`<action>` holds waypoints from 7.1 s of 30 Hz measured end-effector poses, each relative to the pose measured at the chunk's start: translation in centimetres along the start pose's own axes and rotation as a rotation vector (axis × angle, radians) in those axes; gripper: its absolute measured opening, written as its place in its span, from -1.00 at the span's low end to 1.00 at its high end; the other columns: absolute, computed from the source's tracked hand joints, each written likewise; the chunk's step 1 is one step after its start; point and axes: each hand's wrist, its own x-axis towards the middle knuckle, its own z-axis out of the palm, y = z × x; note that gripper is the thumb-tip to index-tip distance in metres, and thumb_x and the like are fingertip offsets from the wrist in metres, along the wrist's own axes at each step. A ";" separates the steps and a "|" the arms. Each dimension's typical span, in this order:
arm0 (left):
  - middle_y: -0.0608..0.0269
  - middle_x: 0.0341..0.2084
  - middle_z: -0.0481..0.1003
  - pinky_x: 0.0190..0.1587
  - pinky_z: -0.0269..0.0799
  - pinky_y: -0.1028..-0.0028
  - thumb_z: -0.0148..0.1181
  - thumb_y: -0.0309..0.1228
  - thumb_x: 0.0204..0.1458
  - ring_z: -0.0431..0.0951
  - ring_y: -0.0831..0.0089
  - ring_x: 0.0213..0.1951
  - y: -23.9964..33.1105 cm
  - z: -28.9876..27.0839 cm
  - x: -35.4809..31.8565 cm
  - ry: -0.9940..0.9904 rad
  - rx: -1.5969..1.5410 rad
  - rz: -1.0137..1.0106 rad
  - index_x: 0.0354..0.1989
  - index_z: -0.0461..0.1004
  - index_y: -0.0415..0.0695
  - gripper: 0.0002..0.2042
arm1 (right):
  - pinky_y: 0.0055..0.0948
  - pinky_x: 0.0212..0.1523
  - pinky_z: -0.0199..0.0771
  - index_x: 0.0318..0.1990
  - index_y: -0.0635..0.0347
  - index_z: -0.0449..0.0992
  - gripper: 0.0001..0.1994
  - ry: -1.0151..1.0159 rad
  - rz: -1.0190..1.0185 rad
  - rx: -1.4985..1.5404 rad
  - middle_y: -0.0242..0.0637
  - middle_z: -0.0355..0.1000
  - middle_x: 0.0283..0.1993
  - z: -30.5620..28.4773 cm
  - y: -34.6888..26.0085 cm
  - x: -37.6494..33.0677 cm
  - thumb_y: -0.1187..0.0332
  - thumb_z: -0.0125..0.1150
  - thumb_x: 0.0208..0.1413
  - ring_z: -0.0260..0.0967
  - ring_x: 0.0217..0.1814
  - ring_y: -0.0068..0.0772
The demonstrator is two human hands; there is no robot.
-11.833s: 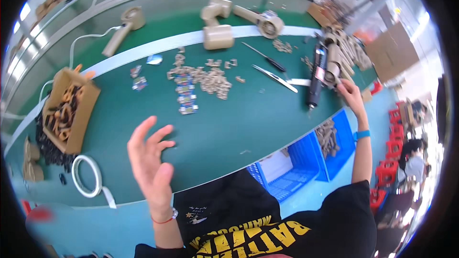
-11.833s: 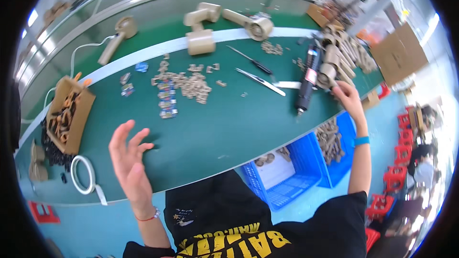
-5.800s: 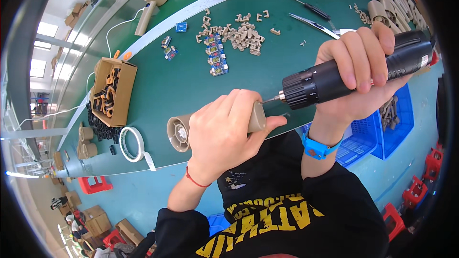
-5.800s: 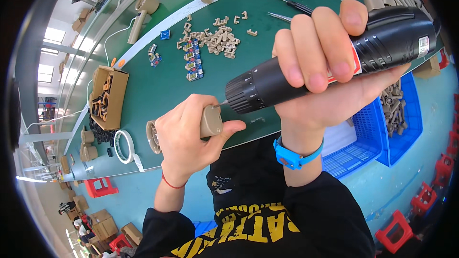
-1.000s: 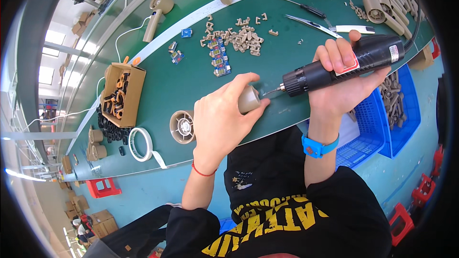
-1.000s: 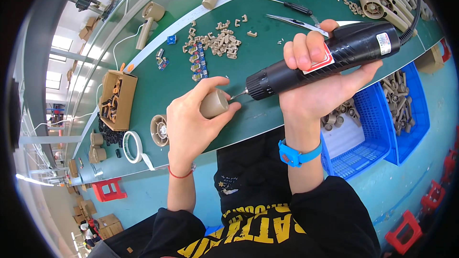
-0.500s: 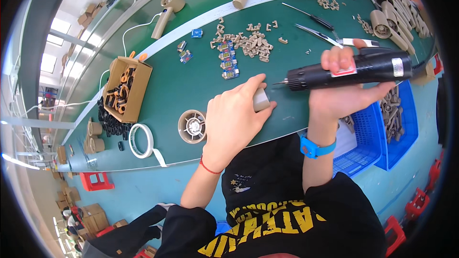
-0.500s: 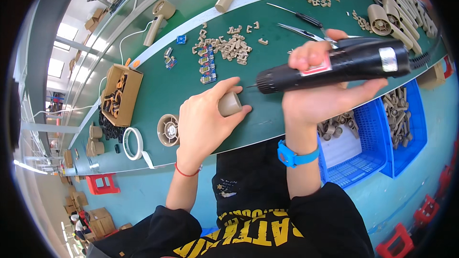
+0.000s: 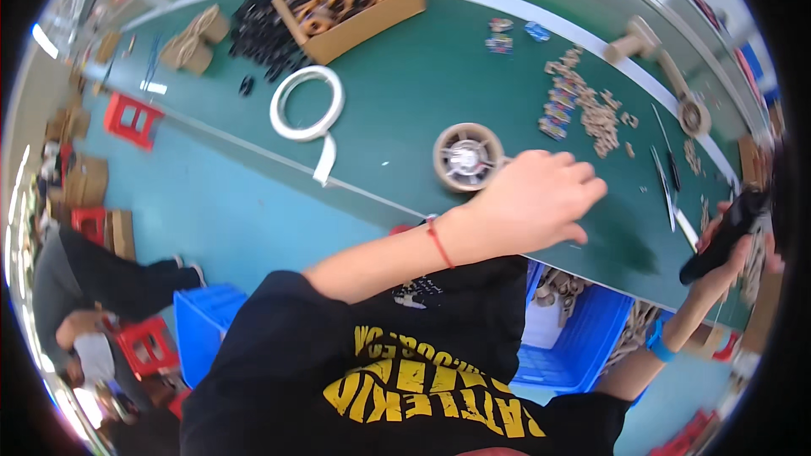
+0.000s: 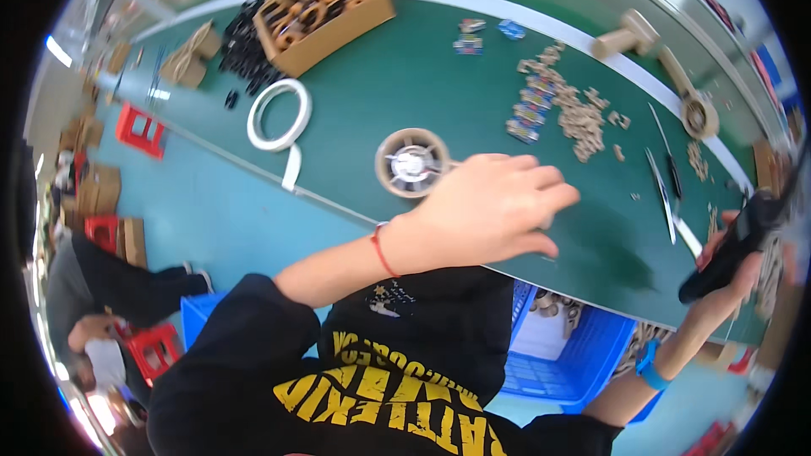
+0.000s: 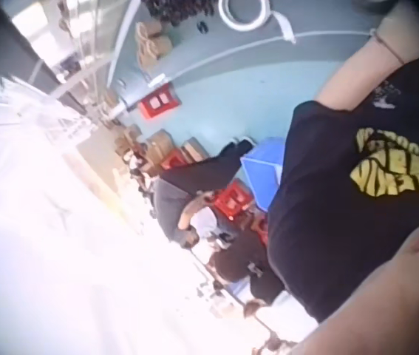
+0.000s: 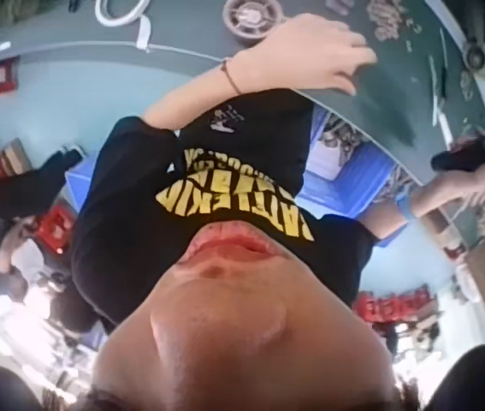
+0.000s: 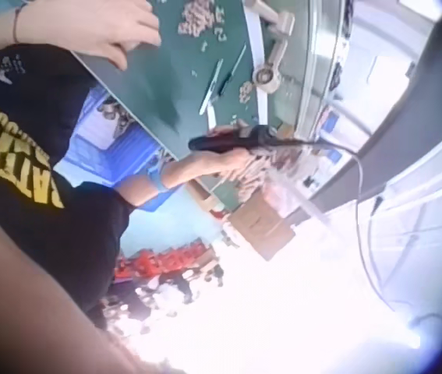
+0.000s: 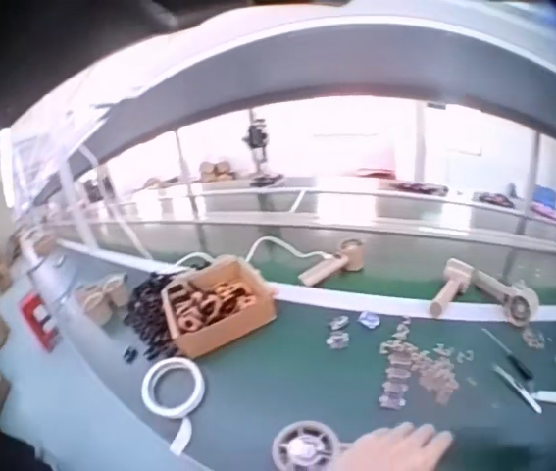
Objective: Assembling and testing handheld electric fans at an assembly line station.
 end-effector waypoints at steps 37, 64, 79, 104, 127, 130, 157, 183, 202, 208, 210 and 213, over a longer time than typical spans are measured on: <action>0.41 -0.83 0.37 -0.50 0.05 0.43 0.19 -0.30 -0.43 0.39 0.49 -0.63 -2.6 1.4 -2.5 0.781 0.076 -0.228 -0.80 0.41 0.00 -0.88 | -0.35 -0.57 -0.04 -0.43 0.49 0.29 -0.60 -0.731 -0.142 -0.699 -0.23 0.06 -0.72 20.0 -3.7 -7.4 0.23 0.20 0.17 -0.06 -0.61 -0.50; 0.27 -0.75 0.46 -0.45 0.15 0.40 0.17 -0.32 -0.32 0.46 0.41 -0.60 -2.2 1.2 -2.5 0.793 0.060 -0.236 -0.75 0.48 -0.05 -0.88 | -0.47 -0.38 0.27 0.10 0.36 0.37 -0.60 -0.513 -0.088 -0.949 -0.23 0.42 -0.35 13.9 -3.3 -5.7 0.18 -0.01 0.32 0.26 -0.38 -0.52; 0.26 -0.63 0.53 -0.40 0.23 0.38 0.15 -0.34 -0.23 0.53 0.40 -0.50 -3.4 0.3 -3.4 0.666 0.079 -0.294 -0.67 0.55 -0.02 -0.89 | -0.19 0.16 0.22 0.18 0.31 0.31 -0.61 -0.548 -0.308 -1.198 0.01 0.29 0.12 11.8 0.4 -6.1 0.29 0.01 0.29 0.23 0.16 0.00; 0.20 -0.82 0.38 -0.49 0.15 0.28 0.08 -0.30 -0.21 0.35 0.19 -0.70 -3.1 1.8 -0.8 0.842 0.033 -0.280 -0.85 0.42 -0.09 -0.75 | -0.35 -0.13 0.55 0.18 0.53 0.25 -0.50 -0.596 -0.246 -0.365 0.14 0.48 -0.07 22.3 -5.4 -9.1 0.47 0.25 0.14 0.50 -0.04 -0.23; 0.27 -0.70 0.35 -0.34 0.27 0.28 0.23 -0.42 -0.18 0.41 0.21 -0.51 -2.5 -0.3 -3.3 0.809 -0.282 -0.010 -0.74 0.29 -0.11 -0.76 | -0.64 -0.48 0.23 -0.02 0.12 0.41 -0.76 -0.931 0.706 0.139 -0.40 0.39 -0.34 19.6 -2.7 -6.8 0.21 0.07 0.28 0.28 -0.41 -0.63; 0.21 -0.55 0.39 -0.20 0.30 0.28 0.21 -0.45 -0.17 0.42 0.17 -0.35 -1.7 -1.9 -2.9 1.168 -0.294 0.132 -0.63 0.34 -0.14 -0.85 | -0.69 -0.53 0.17 -0.12 0.01 0.45 -0.78 -0.921 0.918 0.343 -0.44 0.34 -0.42 19.4 -4.9 -6.5 0.12 0.02 0.30 0.23 -0.48 -0.65; 0.13 -0.43 0.40 -0.33 0.39 0.34 0.14 -0.53 -0.02 0.46 0.22 -0.39 -3.2 -0.1 -6.0 0.911 -0.591 -0.307 -0.35 0.34 -0.21 -0.89 | -0.61 -0.63 0.14 0.05 0.35 0.35 -0.62 -0.491 -0.200 0.673 -0.29 0.23 -0.50 20.6 -8.6 -9.7 0.18 -0.12 0.34 0.11 -0.67 -0.56; 0.24 -0.37 0.40 -0.11 0.31 0.38 0.18 -0.45 0.04 0.39 0.40 -0.28 5.7 -3.2 -12.1 0.455 -1.630 0.557 -0.18 0.35 -0.18 -0.79 | -0.71 -0.86 0.03 0.08 0.37 0.15 -0.44 -0.350 0.279 0.561 -0.33 0.15 -0.56 25.9 -3.7 -10.9 -0.05 -0.48 0.38 0.00 -0.79 -0.61; 0.13 0.15 0.27 0.15 0.24 0.44 0.28 -0.32 0.09 0.28 0.45 0.15 8.6 -2.7 -10.7 -0.041 -2.502 0.989 0.27 -0.04 -0.23 -0.30 | -0.72 -0.88 0.00 0.08 0.35 0.19 -0.49 -0.382 0.247 0.579 -0.35 0.14 -0.54 25.6 -3.1 -10.4 0.02 -0.45 0.41 0.01 -0.77 -0.63; 0.05 0.10 0.28 0.13 0.23 0.42 0.07 -0.32 0.24 0.27 0.44 0.15 6.5 -5.5 -13.0 -0.033 -2.375 0.976 0.28 -0.12 -0.23 -0.41 | -0.72 -0.87 -0.02 0.11 0.34 0.19 -0.49 -0.401 0.244 0.555 -0.35 0.14 -0.54 25.9 -3.2 -10.7 0.01 -0.44 0.40 0.00 -0.75 -0.64; 0.00 0.10 0.27 0.14 0.22 0.40 0.00 -0.34 0.27 0.27 0.42 0.16 3.2 -11.0 -13.7 -0.739 -2.004 0.197 0.29 -0.14 -0.23 -0.44 | -0.72 -0.86 -0.03 0.12 0.34 0.19 -0.48 -0.370 0.246 0.520 -0.36 0.13 -0.54 25.7 -3.2 -10.5 0.01 -0.43 0.40 -0.01 -0.75 -0.65; -0.03 0.11 0.25 0.16 0.19 0.37 -0.03 -0.33 0.28 0.26 0.37 0.17 2.9 -9.6 -14.3 -0.868 -2.191 0.279 0.29 -0.15 -0.25 -0.45 | -0.72 -0.85 -0.06 0.11 0.34 0.20 -0.48 -0.388 0.226 0.500 -0.37 0.13 -0.53 26.0 -3.6 -10.6 0.00 -0.42 0.40 -0.02 -0.75 -0.65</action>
